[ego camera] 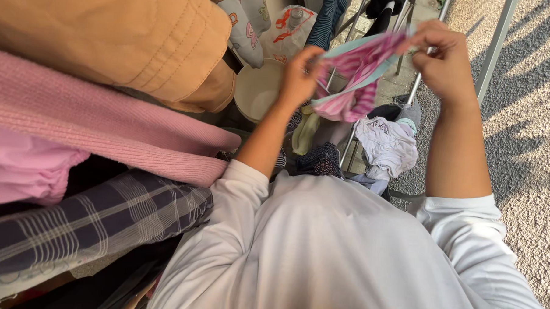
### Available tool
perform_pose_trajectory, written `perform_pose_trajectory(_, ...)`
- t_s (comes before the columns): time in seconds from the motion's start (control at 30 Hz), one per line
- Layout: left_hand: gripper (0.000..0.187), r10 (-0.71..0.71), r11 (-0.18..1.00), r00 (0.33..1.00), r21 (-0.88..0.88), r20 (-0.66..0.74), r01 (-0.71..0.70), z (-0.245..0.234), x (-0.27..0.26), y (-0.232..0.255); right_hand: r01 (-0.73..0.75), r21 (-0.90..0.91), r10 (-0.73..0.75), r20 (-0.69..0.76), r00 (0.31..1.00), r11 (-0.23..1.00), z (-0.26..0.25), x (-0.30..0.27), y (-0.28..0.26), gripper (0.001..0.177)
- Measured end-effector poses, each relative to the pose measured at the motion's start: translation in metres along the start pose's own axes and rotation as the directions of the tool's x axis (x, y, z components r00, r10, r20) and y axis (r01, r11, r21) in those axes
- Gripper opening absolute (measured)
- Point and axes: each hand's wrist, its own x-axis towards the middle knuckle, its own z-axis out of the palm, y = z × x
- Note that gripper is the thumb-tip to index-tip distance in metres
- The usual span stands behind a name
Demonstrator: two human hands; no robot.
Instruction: The person takes various items of clothing from a laundry basket and hangs them individually onto a drying rack.
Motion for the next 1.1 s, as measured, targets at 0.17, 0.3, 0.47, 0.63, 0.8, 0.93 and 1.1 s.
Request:
perform_pose_trajectory(0.17, 0.015, -0.165, 0.972, 0.985, -0.179, -0.042, 0.155, -0.061, 0.014, 0.052, -0.012, -0.460, 0.019, 0.011, 1.000, 0.888, -0.020, -0.006, 0.034, 0.037)
perform_pose_trajectory(0.3, 0.018, 0.227, 0.930, 0.974, 0.300, -0.009, -0.214, -0.051, 0.018, 0.075, 0.096, -0.216, -0.022, 0.323, 0.946, 0.972, 0.039, -0.007, 0.015, 0.037)
perform_pose_trajectory(0.47, 0.020, 0.204, 0.947, 0.971, 0.274, -0.122, -0.164, -0.026, 0.022, 0.098, 0.266, -0.172, -0.172, 0.425, 0.889, 0.948, 0.116, -0.015, 0.017, 0.042)
perform_pose_trajectory(0.63, 0.013, 0.176, 0.967, 0.962, 0.218, -0.211, -0.129, -0.046, 0.031, 0.105, 0.470, -0.544, -0.183, 0.498, 0.847, 0.695, 0.134, -0.028, 0.046, 0.049)
perform_pose_trajectory(0.8, 0.011, 0.436, 0.759, 0.837, 0.636, -0.331, -0.144, -0.096, 0.042, 0.070, 0.465, -0.510, -0.256, 0.427, 0.867, 0.724, 0.100, -0.016, 0.071, 0.029)
perform_pose_trajectory(0.93, 0.012, -0.089, 0.899, 0.908, 0.361, -0.408, 0.250, -0.129, 0.048, 0.033, 0.152, -0.623, -0.135, 0.074, 0.988, 0.767, 0.028, -0.003, 0.054, 0.021)
perform_pose_trajectory(1.1, 0.024, -0.291, 0.925, 0.916, -0.325, -0.276, 0.196, -0.112, 0.050, 0.024, 0.390, -0.605, -0.547, -0.093, 0.832, 0.695, 0.016, -0.001, 0.019, 0.016)
